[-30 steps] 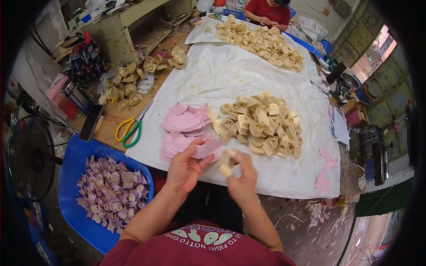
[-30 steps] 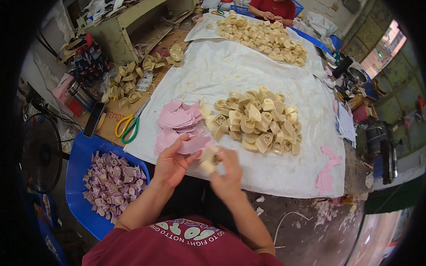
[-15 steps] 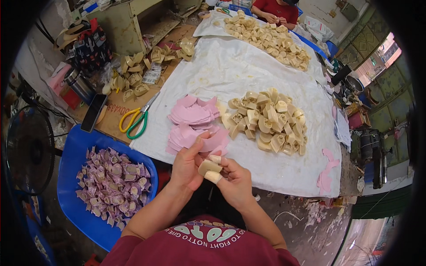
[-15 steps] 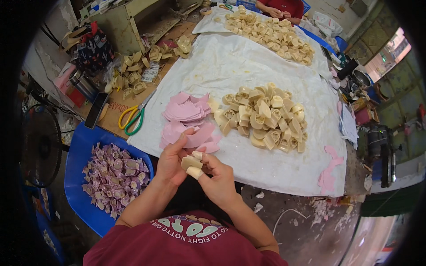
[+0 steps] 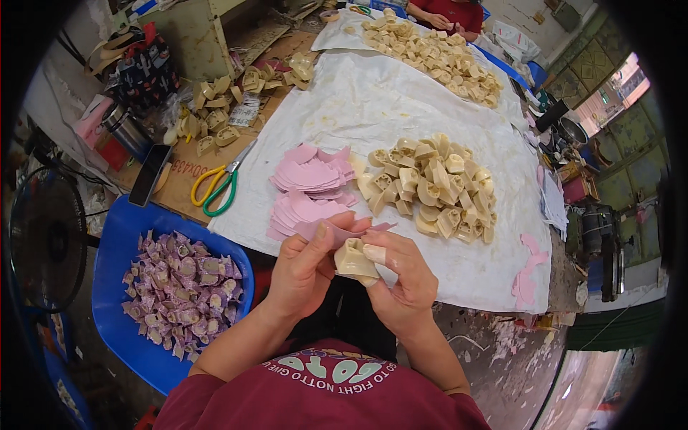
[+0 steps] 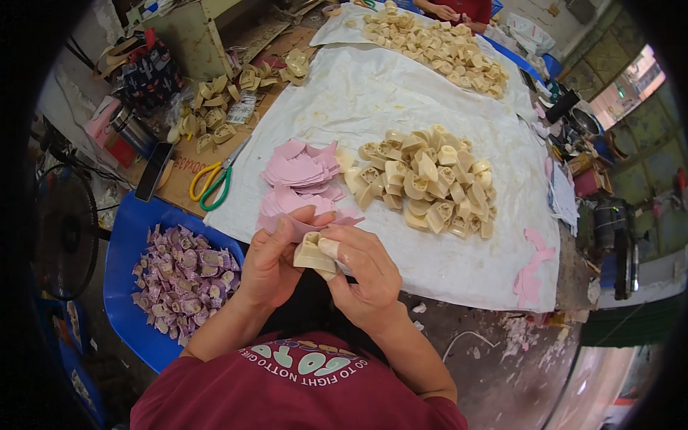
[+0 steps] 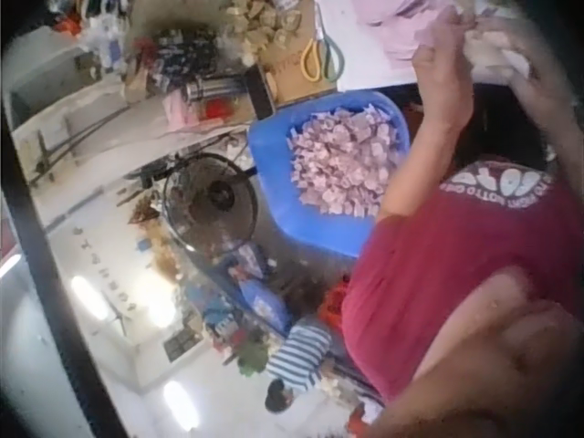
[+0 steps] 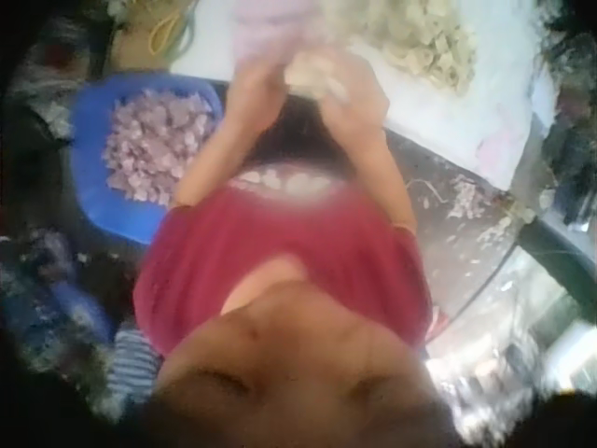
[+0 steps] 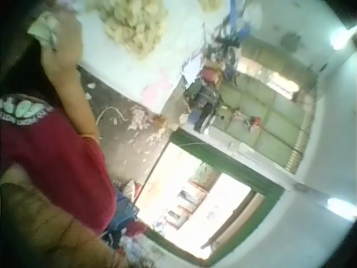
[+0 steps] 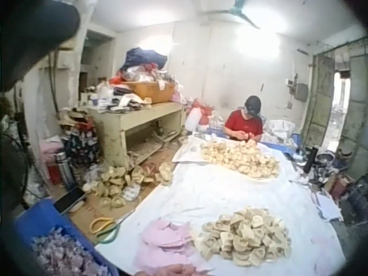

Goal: The person repeatedly picks up a small, cylindrical, beige object and a pink paper wrapper from a table. They wrap the object in the paper and place the finished item into a blue bin. This process is repeated continuously throughout the video.

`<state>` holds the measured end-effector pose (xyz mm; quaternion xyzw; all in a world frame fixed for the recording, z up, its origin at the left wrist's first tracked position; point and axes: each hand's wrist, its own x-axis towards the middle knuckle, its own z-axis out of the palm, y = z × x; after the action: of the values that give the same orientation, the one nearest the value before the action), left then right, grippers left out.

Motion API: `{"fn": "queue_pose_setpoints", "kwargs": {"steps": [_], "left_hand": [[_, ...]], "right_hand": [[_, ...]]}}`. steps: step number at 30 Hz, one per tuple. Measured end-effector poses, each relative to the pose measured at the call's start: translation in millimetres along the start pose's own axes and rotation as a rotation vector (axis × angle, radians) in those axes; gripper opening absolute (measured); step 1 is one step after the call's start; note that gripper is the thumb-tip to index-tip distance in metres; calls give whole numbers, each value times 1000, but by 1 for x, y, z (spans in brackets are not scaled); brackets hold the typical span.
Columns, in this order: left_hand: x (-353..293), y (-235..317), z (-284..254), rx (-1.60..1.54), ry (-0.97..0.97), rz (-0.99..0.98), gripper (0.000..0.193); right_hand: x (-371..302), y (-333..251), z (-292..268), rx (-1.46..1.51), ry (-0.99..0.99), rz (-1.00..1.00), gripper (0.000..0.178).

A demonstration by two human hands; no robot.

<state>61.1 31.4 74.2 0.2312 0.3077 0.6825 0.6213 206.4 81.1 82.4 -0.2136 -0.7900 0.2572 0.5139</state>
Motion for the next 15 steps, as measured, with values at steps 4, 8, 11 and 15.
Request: {"fn": "queue_pose_setpoints", "kwargs": {"steps": [4, 8, 11, 15], "left_hand": [[-2, 2, 0, 2, -25, -8, 50], [-2, 4, 1, -20, -27, 1, 49], [-4, 5, 4, -33, -23, -2, 48], [-7, 5, 7, -9, -35, 18, 49]], "right_hand": [[-1, -2, -1, -2, 4, 13, 35], [0, -4, 0, -5, 19, -2, 37], [1, -3, 1, -8, 23, -7, 38], [7, -3, -2, -94, 3, -44, 35]]}}
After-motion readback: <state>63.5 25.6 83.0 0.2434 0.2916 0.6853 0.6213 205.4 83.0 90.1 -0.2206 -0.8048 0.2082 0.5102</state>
